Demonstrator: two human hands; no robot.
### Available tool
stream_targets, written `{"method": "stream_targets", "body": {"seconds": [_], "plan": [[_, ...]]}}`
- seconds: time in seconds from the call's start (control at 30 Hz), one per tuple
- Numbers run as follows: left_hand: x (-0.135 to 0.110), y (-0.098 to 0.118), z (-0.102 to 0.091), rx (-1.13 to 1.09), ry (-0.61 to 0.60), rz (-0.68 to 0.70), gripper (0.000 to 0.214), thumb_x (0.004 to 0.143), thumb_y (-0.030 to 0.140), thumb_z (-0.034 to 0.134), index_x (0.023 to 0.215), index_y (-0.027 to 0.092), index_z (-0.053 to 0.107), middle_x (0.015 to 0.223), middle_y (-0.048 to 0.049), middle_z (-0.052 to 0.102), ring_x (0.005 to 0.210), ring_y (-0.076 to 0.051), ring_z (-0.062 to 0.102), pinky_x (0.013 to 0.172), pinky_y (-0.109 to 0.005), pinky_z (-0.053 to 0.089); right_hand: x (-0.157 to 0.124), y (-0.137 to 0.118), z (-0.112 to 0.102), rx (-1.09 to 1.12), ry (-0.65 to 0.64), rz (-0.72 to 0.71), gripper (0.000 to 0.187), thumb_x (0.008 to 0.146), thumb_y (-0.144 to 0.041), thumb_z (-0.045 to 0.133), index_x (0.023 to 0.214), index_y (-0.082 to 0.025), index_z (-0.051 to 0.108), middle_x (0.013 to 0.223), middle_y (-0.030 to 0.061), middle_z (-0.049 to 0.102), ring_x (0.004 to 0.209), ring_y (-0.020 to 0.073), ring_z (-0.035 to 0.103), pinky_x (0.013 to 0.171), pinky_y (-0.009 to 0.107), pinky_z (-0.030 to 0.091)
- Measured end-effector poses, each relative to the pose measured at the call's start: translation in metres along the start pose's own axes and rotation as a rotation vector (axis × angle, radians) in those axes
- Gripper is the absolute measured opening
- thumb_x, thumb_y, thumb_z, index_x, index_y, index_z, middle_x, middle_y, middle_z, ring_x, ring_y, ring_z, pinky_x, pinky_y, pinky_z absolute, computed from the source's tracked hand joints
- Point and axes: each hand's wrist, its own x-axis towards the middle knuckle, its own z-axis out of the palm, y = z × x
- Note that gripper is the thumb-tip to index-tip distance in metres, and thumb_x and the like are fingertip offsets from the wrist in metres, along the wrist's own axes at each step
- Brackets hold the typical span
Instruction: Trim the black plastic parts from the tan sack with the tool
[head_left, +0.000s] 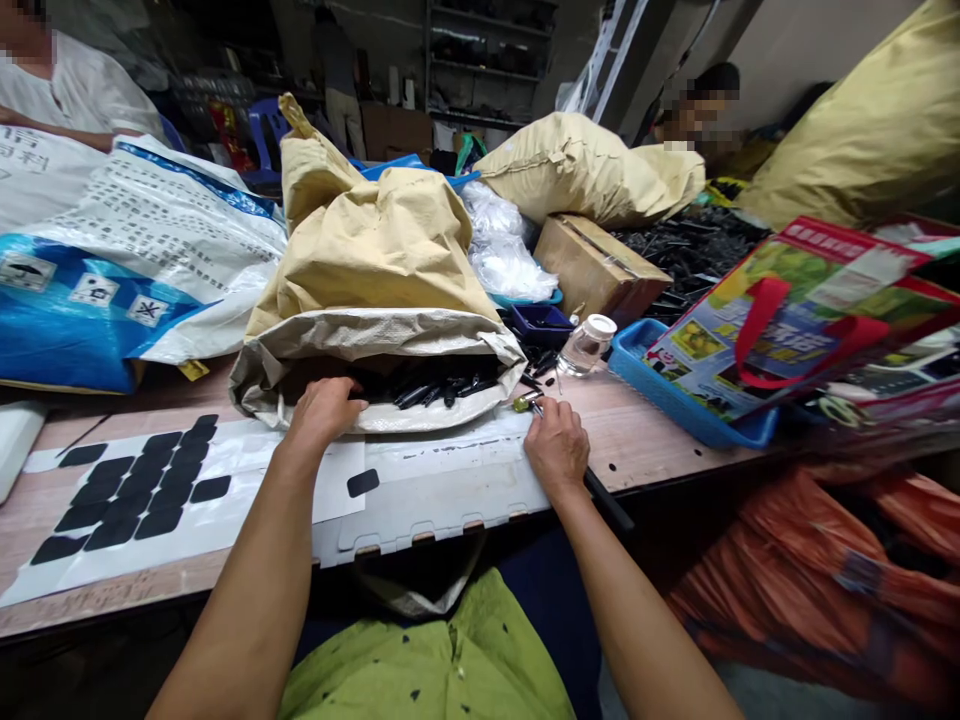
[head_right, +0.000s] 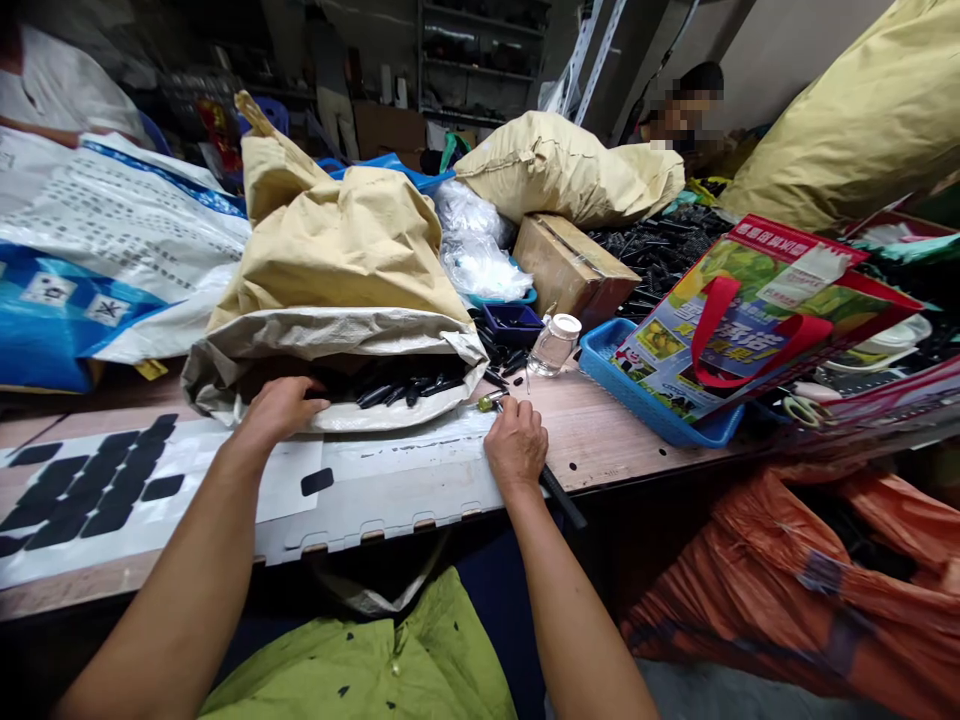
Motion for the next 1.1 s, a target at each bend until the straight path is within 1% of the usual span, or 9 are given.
{"method": "stream_targets", "body": {"seconds": [0.1, 0.2, 0.3, 0.37, 0.53, 0.7, 0.9, 1.0, 1.1], "plan": [[-0.013, 0.003, -0.003, -0.006, 0.142, 0.064, 0.032, 0.09, 0.04, 0.062, 0.112, 0.023, 0.077, 0.108, -0.0123, 0.072, 0.11, -0.036, 0.059, 0.09, -0.044, 0.048, -0.001, 0.0, -0.001, -0.009, -0.001, -0.002, 0.023, 0.098, -0.022, 0.052, 0.12, -0.022, 0.06, 0.106, 0.0082, 0.062, 0.098, 0.0238, 0.055, 0.075, 0.033, 0.034], [-0.041, 0.016, 0.002, -0.167, 0.289, 0.223, 0.029, 0.094, 0.041, 0.058, 0.111, 0.024, 0.076, 0.105, -0.0092, 0.069, 0.102, -0.031, 0.057, 0.09, -0.043, 0.047, -0.001, -0.001, -0.001, -0.012, -0.004, 0.0, 0.023, 0.098, -0.022, 0.052, 0.12, -0.021, 0.06, 0.107, 0.0084, 0.062, 0.098, 0.0236, 0.054, 0.075, 0.032, 0.034], [-0.07, 0.038, 0.017, -0.377, 0.162, 0.448, 0.022, 0.096, 0.039, 0.06, 0.107, 0.025, 0.074, 0.101, -0.0051, 0.069, 0.098, -0.025, 0.057, 0.089, -0.038, 0.046, -0.001, -0.001, -0.001, -0.012, -0.009, 0.001, 0.023, 0.099, -0.021, 0.051, 0.12, -0.021, 0.06, 0.107, 0.0085, 0.062, 0.098, 0.0234, 0.054, 0.075, 0.032, 0.034], [-0.083, 0.054, 0.03, -0.427, 0.059, 0.522, 0.019, 0.096, 0.036, 0.062, 0.106, 0.025, 0.073, 0.099, -0.0046, 0.068, 0.098, -0.024, 0.056, 0.089, -0.038, 0.046, -0.001, -0.001, -0.001, -0.009, -0.01, 0.001, 0.023, 0.099, -0.022, 0.051, 0.121, -0.021, 0.06, 0.108, 0.0088, 0.062, 0.098, 0.0234, 0.054, 0.075, 0.032, 0.034], [-0.096, 0.072, 0.051, -0.427, 0.005, 0.545, 0.019, 0.095, 0.031, 0.066, 0.111, 0.024, 0.073, 0.099, -0.0063, 0.066, 0.098, -0.025, 0.055, 0.09, -0.039, 0.045, -0.001, -0.002, -0.002, -0.006, -0.011, 0.006, 0.025, 0.1, -0.022, 0.049, 0.121, -0.021, 0.061, 0.108, 0.0086, 0.062, 0.098, 0.0235, 0.054, 0.075, 0.033, 0.035], [-0.101, 0.059, 0.052, -0.471, 0.06, 0.494, 0.034, 0.084, 0.033, 0.079, 0.116, 0.025, 0.07, 0.104, -0.0058, 0.067, 0.102, -0.027, 0.055, 0.091, -0.039, 0.045, 0.003, 0.001, -0.01, 0.06, -0.091, 0.046, 0.028, 0.097, -0.024, 0.054, 0.124, -0.022, 0.063, 0.112, 0.0091, 0.063, 0.102, 0.0236, 0.055, 0.079, 0.033, 0.037], [-0.101, 0.057, 0.052, -0.511, 0.062, 0.395, 0.029, 0.086, 0.04, 0.077, 0.108, 0.021, 0.072, 0.096, -0.0056, 0.068, 0.093, -0.025, 0.055, 0.083, -0.037, 0.044, 0.006, 0.011, -0.023, 0.139, -0.249, 0.125, 0.035, 0.094, -0.026, 0.058, 0.128, -0.024, 0.067, 0.116, 0.0105, 0.065, 0.105, 0.0251, 0.058, 0.082, 0.033, 0.041], [-0.1, 0.06, 0.053, -0.479, 0.048, 0.381, 0.018, 0.086, 0.036, 0.076, 0.098, 0.023, 0.074, 0.094, -0.0046, 0.069, 0.091, -0.024, 0.054, 0.082, -0.037, 0.043, 0.005, 0.016, -0.032, 0.172, -0.226, 0.176, 0.034, 0.095, -0.021, 0.053, 0.124, -0.02, 0.071, 0.113, 0.0126, 0.067, 0.105, 0.0252, 0.059, 0.086, 0.034, 0.043], [-0.099, 0.061, 0.053, -0.483, 0.046, 0.389, 0.017, 0.084, 0.033, 0.078, 0.097, 0.024, 0.074, 0.094, -0.0035, 0.07, 0.092, -0.024, 0.054, 0.081, -0.037, 0.042, -0.004, 0.017, -0.046, 0.299, -0.092, 0.259, 0.037, 0.096, -0.021, 0.049, 0.126, -0.017, 0.071, 0.115, 0.0141, 0.069, 0.103, 0.0255, 0.062, 0.09, 0.036, 0.046]]}}
